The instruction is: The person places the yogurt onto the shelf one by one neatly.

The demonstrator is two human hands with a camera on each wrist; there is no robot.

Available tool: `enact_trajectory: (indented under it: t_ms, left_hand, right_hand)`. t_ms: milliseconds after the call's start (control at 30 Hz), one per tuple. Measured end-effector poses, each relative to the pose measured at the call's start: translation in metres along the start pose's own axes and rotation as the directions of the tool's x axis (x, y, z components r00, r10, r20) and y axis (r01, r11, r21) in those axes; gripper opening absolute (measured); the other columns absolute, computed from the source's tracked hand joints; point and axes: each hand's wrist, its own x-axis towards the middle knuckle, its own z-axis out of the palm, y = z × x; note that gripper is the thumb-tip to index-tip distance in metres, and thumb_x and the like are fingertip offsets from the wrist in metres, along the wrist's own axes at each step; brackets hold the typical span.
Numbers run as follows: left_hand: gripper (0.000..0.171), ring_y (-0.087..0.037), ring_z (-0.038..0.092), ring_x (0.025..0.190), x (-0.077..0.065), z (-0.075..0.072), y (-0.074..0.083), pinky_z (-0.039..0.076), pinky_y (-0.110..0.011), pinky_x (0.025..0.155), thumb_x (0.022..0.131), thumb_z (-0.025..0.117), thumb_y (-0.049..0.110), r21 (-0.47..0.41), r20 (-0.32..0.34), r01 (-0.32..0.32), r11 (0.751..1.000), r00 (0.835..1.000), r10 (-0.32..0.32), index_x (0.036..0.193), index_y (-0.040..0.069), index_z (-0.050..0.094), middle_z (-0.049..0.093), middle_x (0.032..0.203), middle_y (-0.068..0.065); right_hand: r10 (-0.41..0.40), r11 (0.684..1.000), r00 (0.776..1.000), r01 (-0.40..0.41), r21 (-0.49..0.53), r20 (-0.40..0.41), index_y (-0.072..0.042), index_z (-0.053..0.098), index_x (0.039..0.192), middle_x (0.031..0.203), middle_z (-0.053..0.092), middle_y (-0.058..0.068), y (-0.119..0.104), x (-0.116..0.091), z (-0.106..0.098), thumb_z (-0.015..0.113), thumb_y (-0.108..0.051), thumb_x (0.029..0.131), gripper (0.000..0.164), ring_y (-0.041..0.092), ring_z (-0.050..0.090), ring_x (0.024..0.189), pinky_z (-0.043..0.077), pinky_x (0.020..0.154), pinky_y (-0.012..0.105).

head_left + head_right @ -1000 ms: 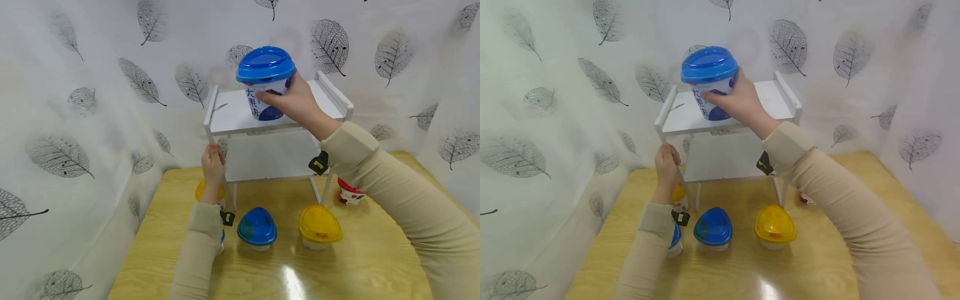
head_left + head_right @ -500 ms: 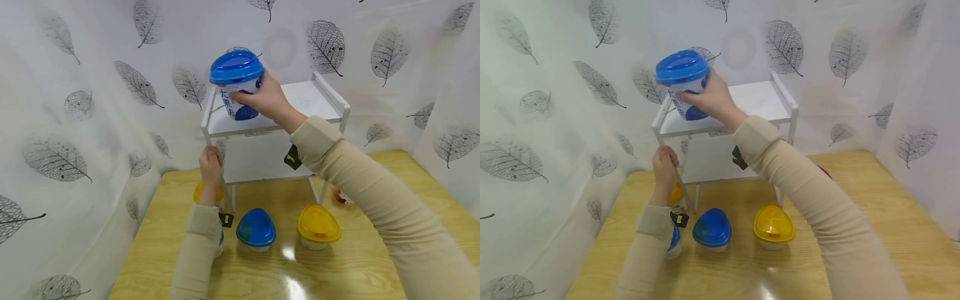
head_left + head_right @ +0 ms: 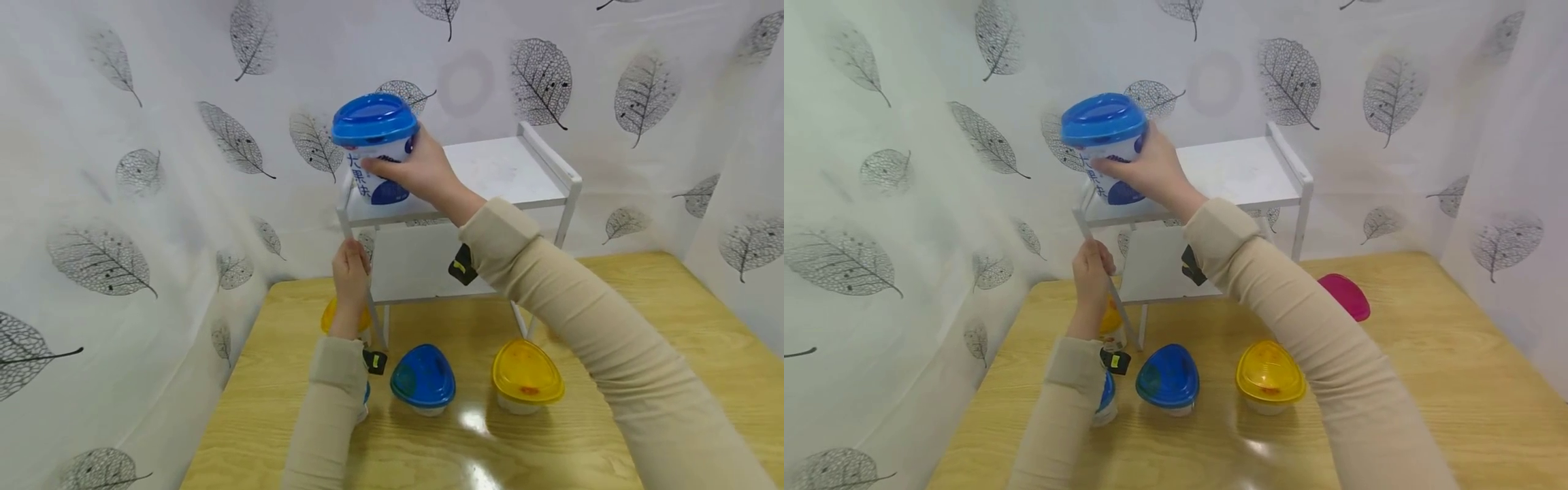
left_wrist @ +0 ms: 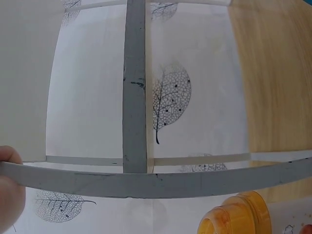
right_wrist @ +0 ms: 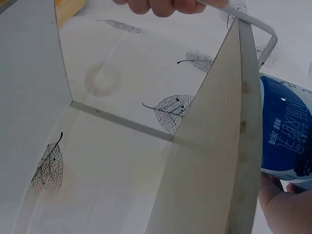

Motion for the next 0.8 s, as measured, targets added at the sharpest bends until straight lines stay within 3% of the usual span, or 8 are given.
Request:
enact_trajectory:
  t_ms: [267,500,800]
  left_hand:
    - [0.037,-0.004,0.031,0.043,-0.002,-0.001,0.006,0.024,-0.017,0.04,0.089,0.027,0.036,-0.032,0.018,0.015,0.999,1.0,-0.015,0.067,0.008,0.038,0.033,0.054,0.0]
    - [0.039,-0.004,0.031,0.042,-0.001,0.0,0.0,0.024,-0.018,0.039,0.087,0.028,0.041,-0.028,0.004,0.02,0.999,1.0,-0.02,0.067,0.01,0.039,0.034,0.053,0.002]
    - [0.042,-0.005,0.03,0.043,-0.001,0.0,0.0,0.024,-0.019,0.04,0.087,0.027,0.045,0.017,-0.001,-0.02,1.0,1.0,0.02,0.067,0.011,0.037,0.034,0.053,0.001]
  right_hand:
    - [0.0,1.0,0.999,0.001,-0.025,0.033,-0.016,0.027,0.135,0.127,0.044,0.002,-0.003,-0.002,0.01,0.071,-0.033,0.074,0.077,0.018,0.046,0.112,0.037,0.092,0.037]
    - [0.011,1.0,0.999,-0.01,-0.028,0.036,-0.017,0.026,0.136,0.128,0.043,0.002,-0.004,-0.001,0.013,0.071,-0.033,0.074,0.078,0.018,0.045,0.112,0.037,0.092,0.038]
    - [0.025,0.999,0.998,-0.023,-0.021,0.05,-0.016,0.025,0.136,0.128,0.043,0.003,0.001,0.0,0.016,0.07,-0.033,0.075,0.078,0.018,0.046,0.112,0.037,0.091,0.038]
